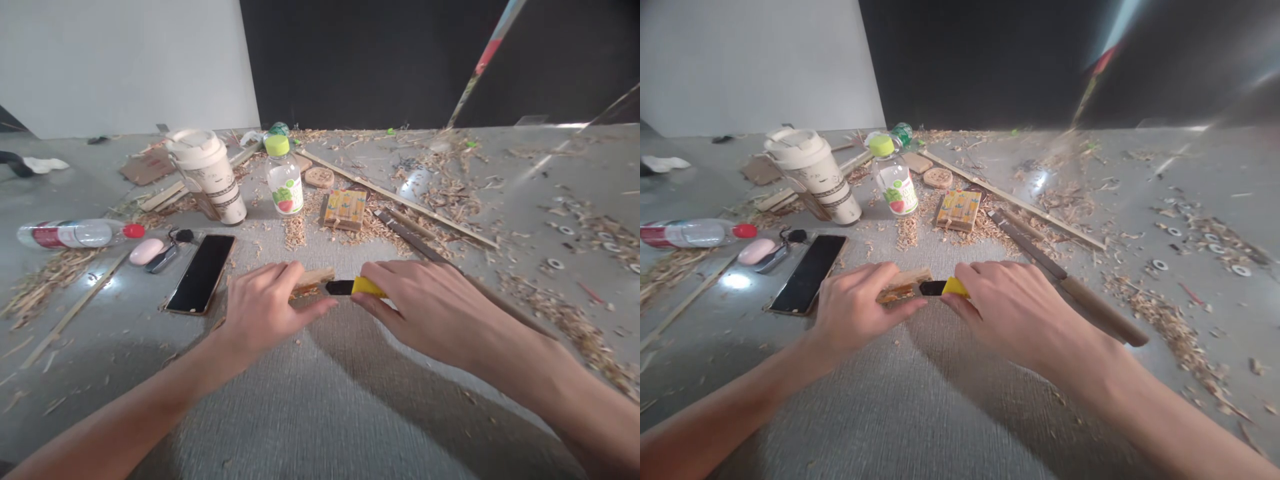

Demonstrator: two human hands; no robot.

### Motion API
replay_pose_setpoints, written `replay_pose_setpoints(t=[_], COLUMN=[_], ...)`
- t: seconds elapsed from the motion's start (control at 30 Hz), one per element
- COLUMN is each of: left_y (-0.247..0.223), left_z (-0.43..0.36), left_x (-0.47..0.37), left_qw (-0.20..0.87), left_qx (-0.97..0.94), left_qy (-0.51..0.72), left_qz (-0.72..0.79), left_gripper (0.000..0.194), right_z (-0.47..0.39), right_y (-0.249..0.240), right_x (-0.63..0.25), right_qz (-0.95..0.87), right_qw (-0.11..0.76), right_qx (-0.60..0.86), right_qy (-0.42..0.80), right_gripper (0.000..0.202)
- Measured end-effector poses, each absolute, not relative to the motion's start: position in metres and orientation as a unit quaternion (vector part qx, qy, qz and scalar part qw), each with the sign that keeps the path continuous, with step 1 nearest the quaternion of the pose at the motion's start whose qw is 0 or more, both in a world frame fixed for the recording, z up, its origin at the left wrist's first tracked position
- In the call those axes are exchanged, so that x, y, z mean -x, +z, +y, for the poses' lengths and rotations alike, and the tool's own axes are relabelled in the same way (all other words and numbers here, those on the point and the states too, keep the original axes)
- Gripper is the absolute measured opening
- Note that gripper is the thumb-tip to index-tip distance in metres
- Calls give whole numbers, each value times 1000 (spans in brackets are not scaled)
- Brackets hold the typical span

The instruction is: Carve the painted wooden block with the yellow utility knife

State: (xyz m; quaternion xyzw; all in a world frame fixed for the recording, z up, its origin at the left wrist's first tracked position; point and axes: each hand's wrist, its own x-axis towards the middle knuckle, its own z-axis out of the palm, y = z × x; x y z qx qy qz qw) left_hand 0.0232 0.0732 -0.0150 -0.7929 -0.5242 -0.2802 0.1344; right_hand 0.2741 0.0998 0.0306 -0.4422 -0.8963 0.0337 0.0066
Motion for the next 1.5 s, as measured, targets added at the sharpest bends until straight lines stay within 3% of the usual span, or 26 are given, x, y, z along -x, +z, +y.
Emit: replay_pose_setpoints(t=[1.2,1.5], left_y=[-18,-19], left_z=[75,74], left_x=[-22,-23], left_qw=[129,104], left_qx=[801,795], left_qy=[-279,-289], left_qz=[-515,-523], left_gripper=[59,58], right_z=[102,89], right_y=[26,19], right_x=[-271,-264], right_qz=[-891,-872], right_qw=[8,44], right_qx=[449,486], right_qy=[70,46], right_gripper=[42,33])
